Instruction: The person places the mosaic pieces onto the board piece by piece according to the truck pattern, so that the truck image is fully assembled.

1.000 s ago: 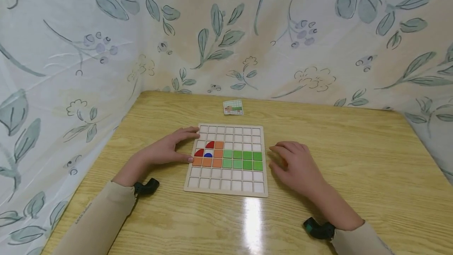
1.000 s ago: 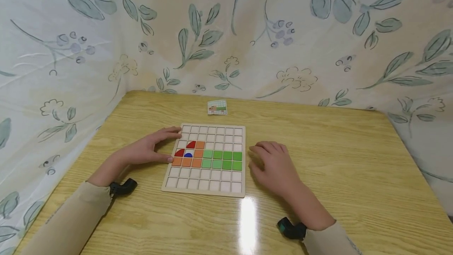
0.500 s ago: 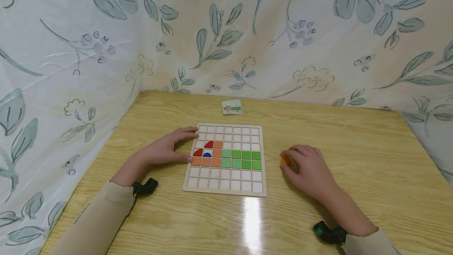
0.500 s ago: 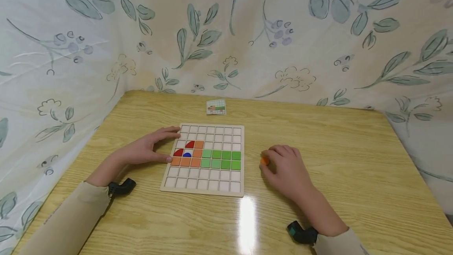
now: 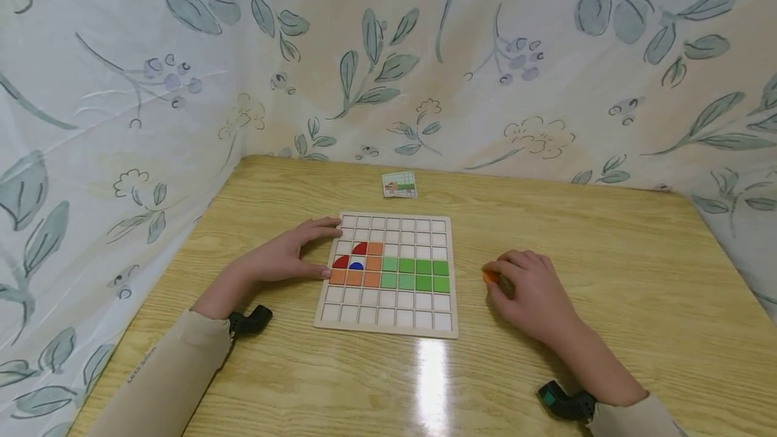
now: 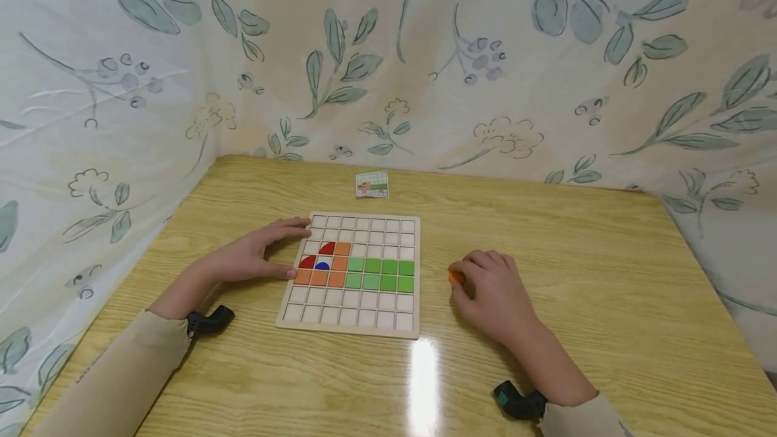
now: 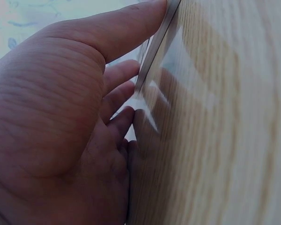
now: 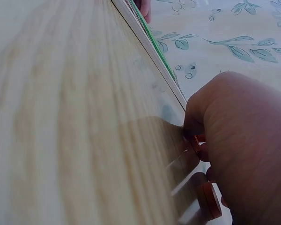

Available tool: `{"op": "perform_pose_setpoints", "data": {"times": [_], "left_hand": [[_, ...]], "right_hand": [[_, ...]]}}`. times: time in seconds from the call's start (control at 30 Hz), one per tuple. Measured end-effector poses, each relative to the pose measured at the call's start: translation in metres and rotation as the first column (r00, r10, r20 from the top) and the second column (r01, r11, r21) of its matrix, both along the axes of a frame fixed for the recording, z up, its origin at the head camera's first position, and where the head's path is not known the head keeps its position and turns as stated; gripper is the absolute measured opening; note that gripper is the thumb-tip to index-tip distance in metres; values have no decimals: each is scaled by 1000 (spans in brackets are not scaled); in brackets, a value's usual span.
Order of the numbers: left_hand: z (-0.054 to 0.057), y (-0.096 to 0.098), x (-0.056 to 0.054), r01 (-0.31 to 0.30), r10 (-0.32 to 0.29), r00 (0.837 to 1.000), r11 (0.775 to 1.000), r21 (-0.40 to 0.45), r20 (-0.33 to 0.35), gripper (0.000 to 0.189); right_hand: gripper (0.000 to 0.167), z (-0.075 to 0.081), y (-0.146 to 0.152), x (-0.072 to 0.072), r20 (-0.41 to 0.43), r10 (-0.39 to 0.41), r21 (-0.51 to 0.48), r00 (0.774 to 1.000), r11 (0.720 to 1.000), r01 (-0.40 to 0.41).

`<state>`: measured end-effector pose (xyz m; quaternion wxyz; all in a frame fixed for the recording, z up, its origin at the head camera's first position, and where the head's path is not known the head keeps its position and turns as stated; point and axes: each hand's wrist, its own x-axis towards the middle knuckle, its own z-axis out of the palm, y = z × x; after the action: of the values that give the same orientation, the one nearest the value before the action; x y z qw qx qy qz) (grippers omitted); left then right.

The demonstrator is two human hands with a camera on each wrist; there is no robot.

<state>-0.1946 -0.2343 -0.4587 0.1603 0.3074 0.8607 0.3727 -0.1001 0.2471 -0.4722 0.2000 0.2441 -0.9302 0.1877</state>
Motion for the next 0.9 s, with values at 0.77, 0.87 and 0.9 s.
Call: {"op": "perform_pose_setpoints", "data": {"times": [0.77, 0.87, 0.9], "left_hand": [[1, -1, 0, -16, 16, 1000, 1000, -26, -22, 86], [1, 0, 0, -13, 13, 1000, 1000, -25, -22, 86], [1, 1, -1, -13, 12, 1000, 1000, -24, -21, 86]], "right_hand": [[20, 0, -43, -5, -95, 180, -130, 979, 973, -191], [20, -1, -53, -2, -108, 225, -131, 968, 962, -238], [19, 0, -56, -1, -108, 236, -134, 966, 959, -249]]}}
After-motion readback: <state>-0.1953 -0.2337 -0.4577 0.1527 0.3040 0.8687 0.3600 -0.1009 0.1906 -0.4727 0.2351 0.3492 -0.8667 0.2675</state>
